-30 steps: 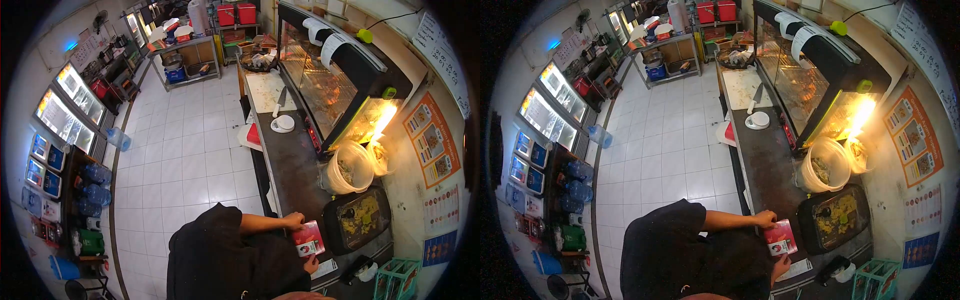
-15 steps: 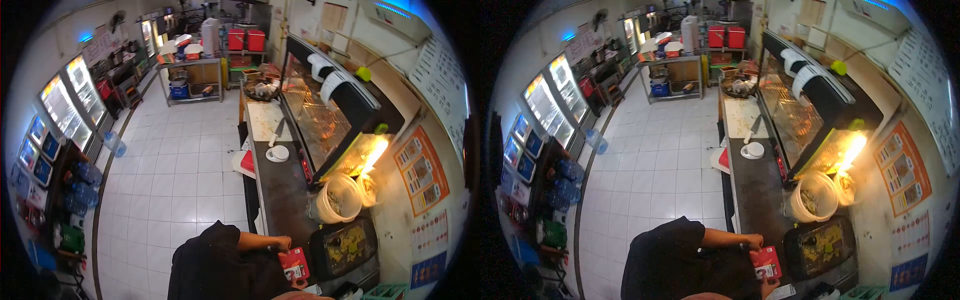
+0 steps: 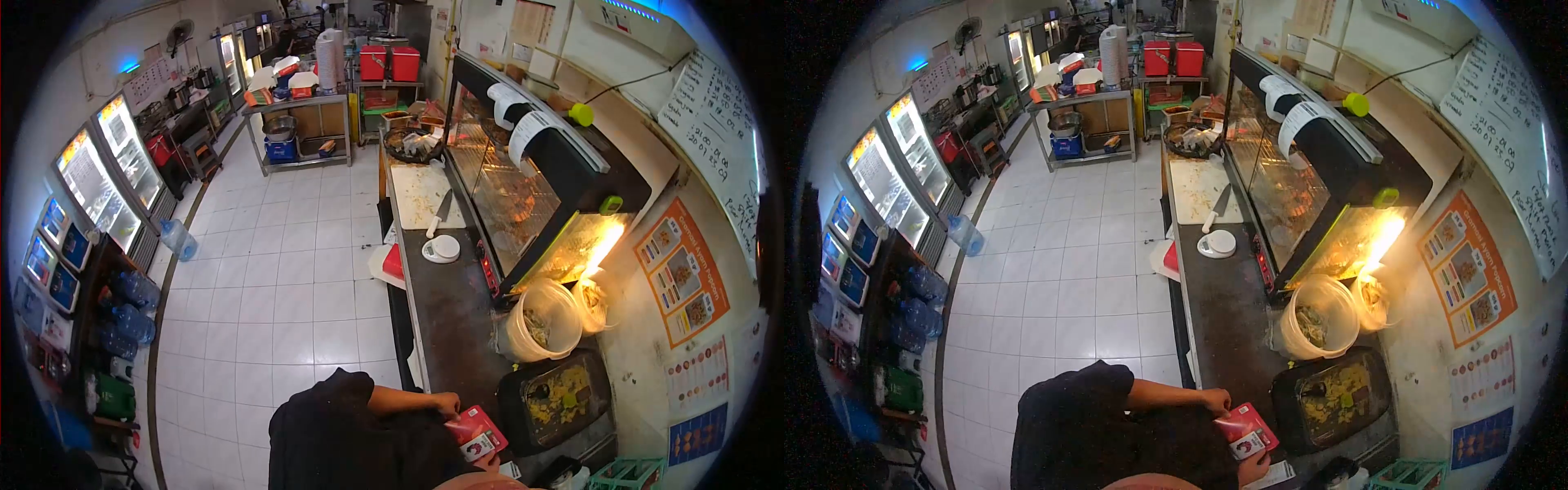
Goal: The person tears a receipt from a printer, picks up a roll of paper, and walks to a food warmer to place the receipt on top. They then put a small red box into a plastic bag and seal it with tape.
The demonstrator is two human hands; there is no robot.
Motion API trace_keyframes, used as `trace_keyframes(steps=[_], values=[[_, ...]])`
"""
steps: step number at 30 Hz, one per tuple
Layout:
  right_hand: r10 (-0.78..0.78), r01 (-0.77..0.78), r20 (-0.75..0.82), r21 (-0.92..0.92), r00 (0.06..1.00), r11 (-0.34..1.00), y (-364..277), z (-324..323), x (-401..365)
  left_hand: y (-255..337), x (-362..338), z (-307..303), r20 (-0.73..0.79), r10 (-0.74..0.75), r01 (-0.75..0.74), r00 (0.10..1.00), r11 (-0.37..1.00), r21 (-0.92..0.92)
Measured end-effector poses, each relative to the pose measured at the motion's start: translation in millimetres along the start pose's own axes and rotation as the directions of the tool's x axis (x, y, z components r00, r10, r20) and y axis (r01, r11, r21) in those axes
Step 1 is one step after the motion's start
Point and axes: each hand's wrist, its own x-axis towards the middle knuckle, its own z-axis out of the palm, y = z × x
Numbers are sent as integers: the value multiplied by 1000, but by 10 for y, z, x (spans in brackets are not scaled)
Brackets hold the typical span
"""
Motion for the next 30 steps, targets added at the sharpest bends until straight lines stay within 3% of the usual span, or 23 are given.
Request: trace_keyframes(steps=[2,6,7,8,9,10,13,16,17,19,21,22,23,24,25,27,30], values=[[32,-27,139,-35,990,999,-92,-64,13,123,-75,23,-45,-32,34,999,998,58],[99,-59,326,-131,940,990,-303,-297,106,38,43,129,-121,48,-19,991,974,224],[187,-55,448,-291,874,955,-438,-385,207,111,68,130,-104,-14,47,994,943,328],[-56,161,426,-215,903,963,-358,-325,287,171,61,169,-145,135,-65,980,911,407],[-297,376,385,-147,874,915,-303,-239,325,251,18,197,-175,282,-166,943,858,486],[-521,577,332,-93,787,812,-260,-227,328,268,25,276,-191,422,-255,886,789,559],[-332,693,713,-294,617,658,-778,-340,217,387,19,342,197,517,-447,833,419,790],[-307,717,727,-352,614,602,-843,-303,224,775,-333,378,181,384,-359,906,467,808],[-399,751,696,-309,597,584,-813,-296,216,740,-297,443,138,468,-352,873,408,843],[-338,729,725,-322,600,604,-913,-354,217,500,-161,624,51,618,-293,785,297,909],[-335,701,726,-278,601,657,-1027,-355,174,150,15,687,-25,648,-197,762,268,943],[-417,756,737,-189,531,627,-1057,-249,124,163,179,790,4,686,-211,728,218,953],[-476,786,716,-164,511,597,-1035,-160,156,421,57,594,67,573,-327,817,364,872],[-515,822,718,-140,468,551,-911,-381,212,625,34,636,93,593,-368,800,361,857],[-446,751,684,-232,578,618,-925,-604,219,834,-2,716,119,613,-409,781,357,840],[-362,668,699,-222,617,710,-1217,-496,25,435,-177,711,-23,829,-128,559,114,985],[-429,700,657,-214,619,681,-964,-498,93,756,-340,637,36,675,-239,737,211,948]])
